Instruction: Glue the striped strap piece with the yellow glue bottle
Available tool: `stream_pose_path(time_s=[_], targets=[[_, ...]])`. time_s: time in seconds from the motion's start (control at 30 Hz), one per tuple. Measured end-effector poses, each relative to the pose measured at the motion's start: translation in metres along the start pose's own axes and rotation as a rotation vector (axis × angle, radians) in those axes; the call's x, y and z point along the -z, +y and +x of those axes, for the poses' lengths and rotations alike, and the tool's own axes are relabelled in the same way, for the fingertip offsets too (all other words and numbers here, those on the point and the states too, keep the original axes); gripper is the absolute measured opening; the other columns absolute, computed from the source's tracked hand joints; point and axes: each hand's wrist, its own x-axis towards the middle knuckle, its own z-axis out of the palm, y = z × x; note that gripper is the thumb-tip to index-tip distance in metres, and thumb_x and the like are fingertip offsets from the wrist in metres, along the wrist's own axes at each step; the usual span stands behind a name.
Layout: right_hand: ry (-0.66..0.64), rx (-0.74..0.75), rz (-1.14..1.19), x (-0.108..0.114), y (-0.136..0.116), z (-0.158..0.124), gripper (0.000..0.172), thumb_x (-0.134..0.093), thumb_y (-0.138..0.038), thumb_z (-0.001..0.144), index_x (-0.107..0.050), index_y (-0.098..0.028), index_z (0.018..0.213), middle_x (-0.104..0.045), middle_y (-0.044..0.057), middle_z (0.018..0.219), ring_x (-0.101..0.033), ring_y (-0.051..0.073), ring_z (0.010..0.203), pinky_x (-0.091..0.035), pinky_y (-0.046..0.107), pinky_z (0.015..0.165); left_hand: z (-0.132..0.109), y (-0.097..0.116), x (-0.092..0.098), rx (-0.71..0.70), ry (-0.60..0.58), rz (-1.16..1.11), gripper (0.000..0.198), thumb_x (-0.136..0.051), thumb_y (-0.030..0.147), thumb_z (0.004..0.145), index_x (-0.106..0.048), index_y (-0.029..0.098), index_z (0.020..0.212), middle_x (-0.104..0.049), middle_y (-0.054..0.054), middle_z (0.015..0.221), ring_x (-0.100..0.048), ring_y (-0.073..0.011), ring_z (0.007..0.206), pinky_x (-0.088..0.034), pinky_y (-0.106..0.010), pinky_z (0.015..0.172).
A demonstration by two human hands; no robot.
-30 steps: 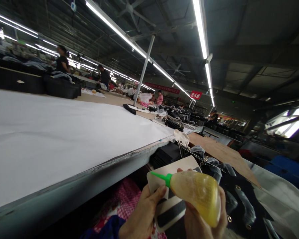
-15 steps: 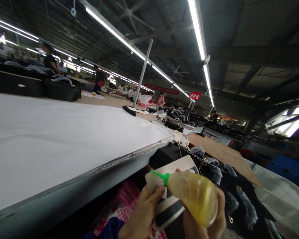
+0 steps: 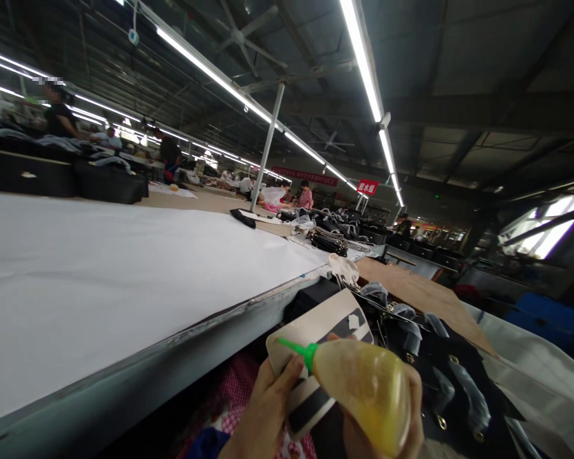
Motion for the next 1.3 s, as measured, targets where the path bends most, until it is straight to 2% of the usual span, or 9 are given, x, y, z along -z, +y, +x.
stream_pose_path(time_s=[0.1, 0.23, 0.3, 0.47, 0.63, 0.77, 0.9, 1.1, 1.3], targets=[[-0.016, 0.023, -0.03, -0.002, 0.002, 0.004, 0.044, -0.084, -0.032, 0.066, -0.06, -0.028, 0.103, -0.068, 0.003, 0.092, -0.069, 0.025, 0.079, -0.058, 0.039, 0.072, 0.002, -0.002, 0.005, -0.022, 0.003, -0.037, 0.038, -0.088, 0.03, 0.07, -0.075, 0.02, 0.105, -0.078, -0.008, 0.11, -0.066, -0.0309, 0.117, -0.055, -0.035, 0.095], [0.362, 0.198, -0.34, 0.002, 0.009, 0.016, 0.047, -0.086, -0.032, 0.061, -0.06, -0.026, 0.1, -0.063, 0.003, 0.097, -0.062, 0.022, 0.086, -0.053, 0.037, 0.081, 0.004, -0.002, 0.016, -0.02, 0.034, -0.053, 0.034, -0.091, 0.018, 0.064, -0.076, 0.02, 0.095, -0.078, -0.008, 0.104, -0.068, -0.0303, 0.114, -0.057, -0.032, 0.092], [0.418, 0.212, -0.374, 0.005, 0.011, 0.018, 0.05, -0.087, -0.034, 0.059, -0.059, -0.026, 0.1, -0.06, 0.002, 0.097, -0.06, 0.022, 0.087, -0.051, 0.035, 0.08, 0.005, -0.002, 0.017, -0.023, 0.029, -0.041, 0.033, -0.091, 0.017, 0.063, -0.077, 0.019, 0.093, -0.078, -0.008, 0.104, -0.067, -0.0303, 0.115, -0.057, -0.03, 0.091], [0.128, 0.107, -0.128, 0.004, 0.006, 0.015, 0.039, -0.082, -0.033, 0.068, -0.059, -0.028, 0.099, -0.062, 0.0, 0.087, -0.061, 0.02, 0.072, -0.055, 0.038, 0.073, 0.006, -0.002, 0.015, -0.009, 0.022, 0.005, 0.038, -0.09, 0.027, 0.067, -0.075, 0.017, 0.101, -0.078, -0.008, 0.102, -0.07, -0.0307, 0.108, -0.059, -0.032, 0.084], [0.247, 0.17, -0.074, -0.003, 0.0, 0.011, 0.042, -0.086, -0.024, 0.064, -0.06, -0.028, 0.097, -0.065, 0.0, 0.088, -0.065, 0.02, 0.072, -0.058, 0.038, 0.071, 0.006, -0.003, 0.015, 0.014, 0.05, -0.005, 0.038, -0.09, 0.026, 0.068, -0.075, 0.018, 0.101, -0.077, -0.008, 0.106, -0.07, -0.0292, 0.109, -0.059, -0.03, 0.085], [0.055, 0.017, 0.068, -0.005, 0.002, 0.006, 0.036, -0.076, -0.03, 0.076, -0.057, -0.03, 0.107, -0.069, 0.004, 0.104, -0.07, 0.025, 0.086, -0.059, 0.044, 0.078, 0.006, -0.001, 0.015, 0.023, 0.019, -0.012, 0.039, -0.09, 0.029, 0.067, -0.074, 0.021, 0.101, -0.078, -0.008, 0.106, -0.069, -0.0321, 0.113, -0.06, -0.033, 0.088], [0.157, 0.247, -0.083, -0.001, 0.005, 0.011, 0.037, -0.08, -0.024, 0.073, -0.057, -0.027, 0.101, -0.068, 0.003, 0.098, -0.069, 0.024, 0.084, -0.059, 0.041, 0.076, 0.007, 0.0, 0.018, -0.014, 0.068, 0.039, 0.032, -0.091, 0.033, 0.064, -0.076, 0.021, 0.089, -0.078, -0.008, 0.107, -0.066, -0.035, 0.119, -0.059, -0.035, 0.094], [-0.112, 0.089, 0.153, -0.001, 0.011, 0.006, 0.018, -0.065, -0.031, 0.087, -0.057, -0.027, 0.103, -0.069, 0.006, 0.095, -0.071, 0.026, 0.082, -0.06, 0.047, 0.075, 0.009, 0.003, 0.022, -0.16, 0.122, 0.18, 0.039, -0.09, 0.041, 0.06, -0.078, 0.02, 0.09, -0.077, -0.009, 0.116, -0.049, -0.0399, 0.138, -0.051, -0.041, 0.108], [0.365, 0.342, -0.178, 0.018, 0.027, 0.028, 0.046, -0.085, -0.027, 0.062, -0.057, -0.026, 0.098, -0.062, 0.002, 0.099, -0.062, 0.021, 0.081, -0.056, 0.037, 0.069, 0.007, 0.006, 0.036, -0.262, 0.143, 0.25, 0.039, -0.093, 0.036, 0.054, -0.077, 0.02, 0.086, -0.077, -0.013, 0.112, -0.057, -0.0391, 0.131, -0.049, -0.042, 0.111]])
